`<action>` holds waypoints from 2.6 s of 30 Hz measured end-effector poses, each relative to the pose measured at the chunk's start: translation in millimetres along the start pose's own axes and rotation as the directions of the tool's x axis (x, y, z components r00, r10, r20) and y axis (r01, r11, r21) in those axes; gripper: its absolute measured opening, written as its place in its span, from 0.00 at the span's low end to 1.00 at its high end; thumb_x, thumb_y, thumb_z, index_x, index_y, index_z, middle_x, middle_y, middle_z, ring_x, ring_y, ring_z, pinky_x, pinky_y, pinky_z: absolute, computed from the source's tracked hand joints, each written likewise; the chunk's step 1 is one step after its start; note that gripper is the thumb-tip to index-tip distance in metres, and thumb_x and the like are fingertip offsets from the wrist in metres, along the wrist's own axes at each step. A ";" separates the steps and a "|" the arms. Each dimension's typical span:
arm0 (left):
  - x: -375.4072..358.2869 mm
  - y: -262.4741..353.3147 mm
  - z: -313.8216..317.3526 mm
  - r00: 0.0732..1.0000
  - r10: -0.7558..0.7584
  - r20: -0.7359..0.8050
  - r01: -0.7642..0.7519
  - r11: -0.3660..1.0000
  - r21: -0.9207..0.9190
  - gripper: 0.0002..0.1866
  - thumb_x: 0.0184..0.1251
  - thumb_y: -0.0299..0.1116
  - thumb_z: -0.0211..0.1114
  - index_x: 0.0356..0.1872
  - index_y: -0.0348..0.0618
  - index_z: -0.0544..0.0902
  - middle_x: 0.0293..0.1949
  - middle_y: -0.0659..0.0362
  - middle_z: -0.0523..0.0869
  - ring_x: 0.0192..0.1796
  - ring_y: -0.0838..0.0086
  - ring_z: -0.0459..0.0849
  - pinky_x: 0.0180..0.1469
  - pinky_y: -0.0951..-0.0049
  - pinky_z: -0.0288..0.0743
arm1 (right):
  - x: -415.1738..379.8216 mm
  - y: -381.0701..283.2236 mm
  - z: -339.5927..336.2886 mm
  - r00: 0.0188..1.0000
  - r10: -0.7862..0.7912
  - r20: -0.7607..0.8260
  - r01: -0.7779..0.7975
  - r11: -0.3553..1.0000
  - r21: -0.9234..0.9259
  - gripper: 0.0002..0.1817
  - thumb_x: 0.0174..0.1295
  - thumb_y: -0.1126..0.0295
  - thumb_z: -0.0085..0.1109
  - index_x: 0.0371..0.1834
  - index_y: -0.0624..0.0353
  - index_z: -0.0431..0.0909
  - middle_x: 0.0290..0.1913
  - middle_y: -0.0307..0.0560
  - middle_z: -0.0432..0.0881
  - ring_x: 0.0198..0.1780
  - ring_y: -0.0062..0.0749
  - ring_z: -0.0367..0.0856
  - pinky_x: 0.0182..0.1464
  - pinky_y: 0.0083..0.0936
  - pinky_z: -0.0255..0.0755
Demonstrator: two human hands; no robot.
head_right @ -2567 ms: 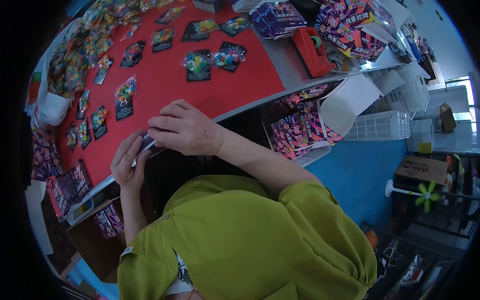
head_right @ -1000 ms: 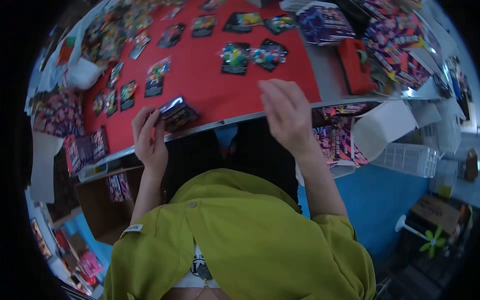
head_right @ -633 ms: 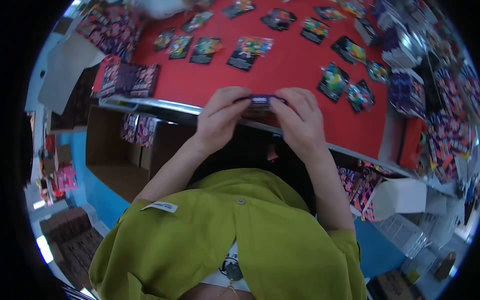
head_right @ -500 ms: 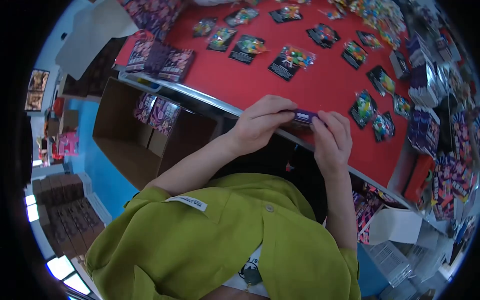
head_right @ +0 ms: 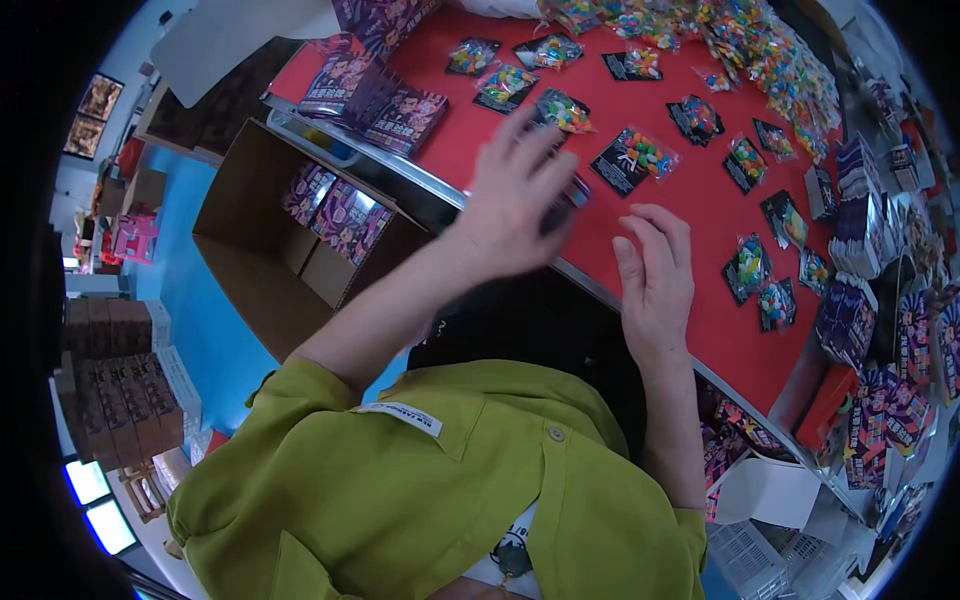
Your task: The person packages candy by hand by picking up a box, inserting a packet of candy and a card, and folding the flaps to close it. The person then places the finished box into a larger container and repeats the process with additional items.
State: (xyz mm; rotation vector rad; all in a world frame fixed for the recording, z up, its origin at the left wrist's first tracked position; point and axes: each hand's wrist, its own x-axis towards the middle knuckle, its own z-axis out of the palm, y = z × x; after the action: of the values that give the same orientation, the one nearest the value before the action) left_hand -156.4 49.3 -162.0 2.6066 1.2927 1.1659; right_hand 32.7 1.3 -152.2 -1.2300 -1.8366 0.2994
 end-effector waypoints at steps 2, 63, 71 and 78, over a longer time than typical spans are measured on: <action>4.8 -60.4 -23.8 0.996 -0.044 -0.079 0.050 0.996 0.077 0.27 0.42 0.36 0.70 0.47 0.40 0.76 0.50 0.46 0.75 0.62 0.44 0.65 0.55 0.47 0.67 | -3.2 1.3 -6.6 0.999 -0.044 -0.001 0.044 0.999 -0.028 0.10 0.65 0.72 0.56 0.46 0.65 0.77 0.47 0.50 0.77 0.47 0.37 0.77 0.49 0.25 0.72; 24.2 -322.5 -2.6 0.887 -0.328 0.325 0.362 0.931 -0.051 0.15 0.74 0.35 0.53 0.34 0.28 0.73 0.23 0.53 0.66 0.27 0.73 0.66 0.33 0.70 0.64 | -127.2 52.2 -154.9 0.554 0.693 -0.461 -0.175 0.638 0.750 0.08 0.69 0.76 0.50 0.49 0.65 0.71 0.35 0.43 0.77 0.31 0.22 0.74 0.34 0.16 0.69; 21.1 -284.1 -0.5 0.913 -0.364 0.185 0.383 0.921 -0.074 0.16 0.73 0.36 0.55 0.32 0.29 0.77 0.20 0.53 0.68 0.24 0.71 0.66 0.30 0.69 0.63 | -179.8 85.5 -208.7 0.400 0.623 -0.672 -0.578 0.741 0.343 0.08 0.68 0.74 0.52 0.45 0.66 0.74 0.32 0.39 0.76 0.29 0.17 0.71 0.34 0.14 0.67; 14.1 -279.2 -20.6 0.992 0.047 0.118 -0.086 0.933 0.350 0.13 0.71 0.34 0.56 0.32 0.31 0.79 0.25 0.48 0.73 0.27 0.59 0.71 0.32 0.62 0.67 | -147.1 123.5 -219.9 0.579 0.515 -0.632 -0.637 0.769 0.043 0.07 0.67 0.70 0.55 0.42 0.61 0.76 0.27 0.37 0.76 0.26 0.16 0.72 0.29 0.16 0.67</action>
State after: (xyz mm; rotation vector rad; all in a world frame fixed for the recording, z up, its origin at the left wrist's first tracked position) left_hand -354.6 237.0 -225.8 2.9344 1.5289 0.8489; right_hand 297.3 -119.4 -177.8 -1.8039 -0.8585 0.0476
